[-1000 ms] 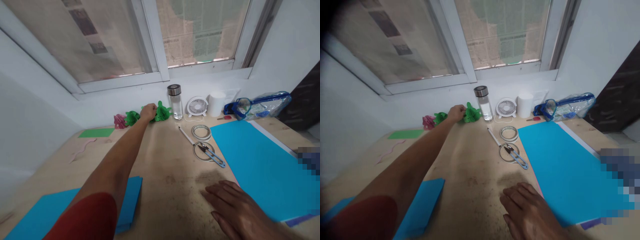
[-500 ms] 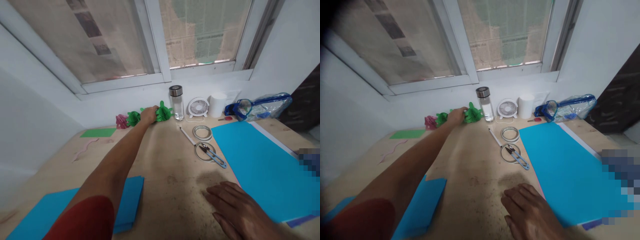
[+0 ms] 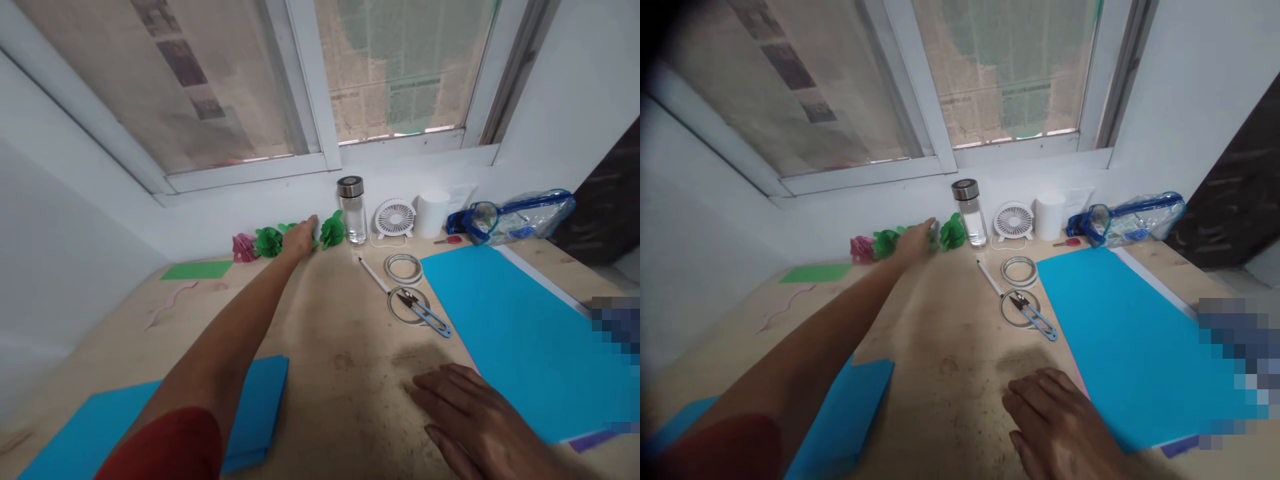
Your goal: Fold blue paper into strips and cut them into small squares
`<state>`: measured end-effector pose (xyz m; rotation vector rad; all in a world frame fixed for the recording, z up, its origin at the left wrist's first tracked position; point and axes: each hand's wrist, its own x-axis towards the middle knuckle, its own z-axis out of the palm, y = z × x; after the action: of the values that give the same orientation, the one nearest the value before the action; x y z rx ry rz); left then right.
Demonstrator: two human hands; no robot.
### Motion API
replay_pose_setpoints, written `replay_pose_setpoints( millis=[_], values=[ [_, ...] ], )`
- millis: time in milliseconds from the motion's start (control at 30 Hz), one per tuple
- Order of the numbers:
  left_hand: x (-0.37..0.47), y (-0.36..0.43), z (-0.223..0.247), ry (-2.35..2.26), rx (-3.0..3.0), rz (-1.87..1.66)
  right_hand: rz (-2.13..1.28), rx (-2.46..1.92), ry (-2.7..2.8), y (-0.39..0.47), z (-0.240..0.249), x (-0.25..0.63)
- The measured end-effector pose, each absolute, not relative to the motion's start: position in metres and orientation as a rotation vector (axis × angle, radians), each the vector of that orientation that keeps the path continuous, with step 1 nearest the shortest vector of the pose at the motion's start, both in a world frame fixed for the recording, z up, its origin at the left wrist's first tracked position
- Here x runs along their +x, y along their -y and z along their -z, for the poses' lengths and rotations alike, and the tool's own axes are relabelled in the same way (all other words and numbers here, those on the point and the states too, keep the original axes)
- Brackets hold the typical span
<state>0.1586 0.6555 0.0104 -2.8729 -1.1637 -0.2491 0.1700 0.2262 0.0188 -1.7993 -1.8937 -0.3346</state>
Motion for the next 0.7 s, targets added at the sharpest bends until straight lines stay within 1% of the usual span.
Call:
replay_pose_setpoints(
  millis=[133, 367, 600, 700],
  values=[
    [0.155, -0.65, -0.012, 1.113, -2.883, 0.311, 0.235, -1.866, 1.825, -0.222, -0.016, 0.168],
    [0.163, -0.625, -0.014, 1.072, -2.841, 0.433, 0.245, -1.864, 1.918, -0.22, -0.02, 0.17],
    [0.179, -0.629, -0.018, 0.995, -2.818, 0.304, 0.342, -1.814, 1.926, -0.223, -0.022, 0.171],
    [0.18, -0.638, -0.02, 0.98, -2.793, 0.268, 0.329, -1.816, 1.921, -0.223, -0.023, 0.174]
  ],
)
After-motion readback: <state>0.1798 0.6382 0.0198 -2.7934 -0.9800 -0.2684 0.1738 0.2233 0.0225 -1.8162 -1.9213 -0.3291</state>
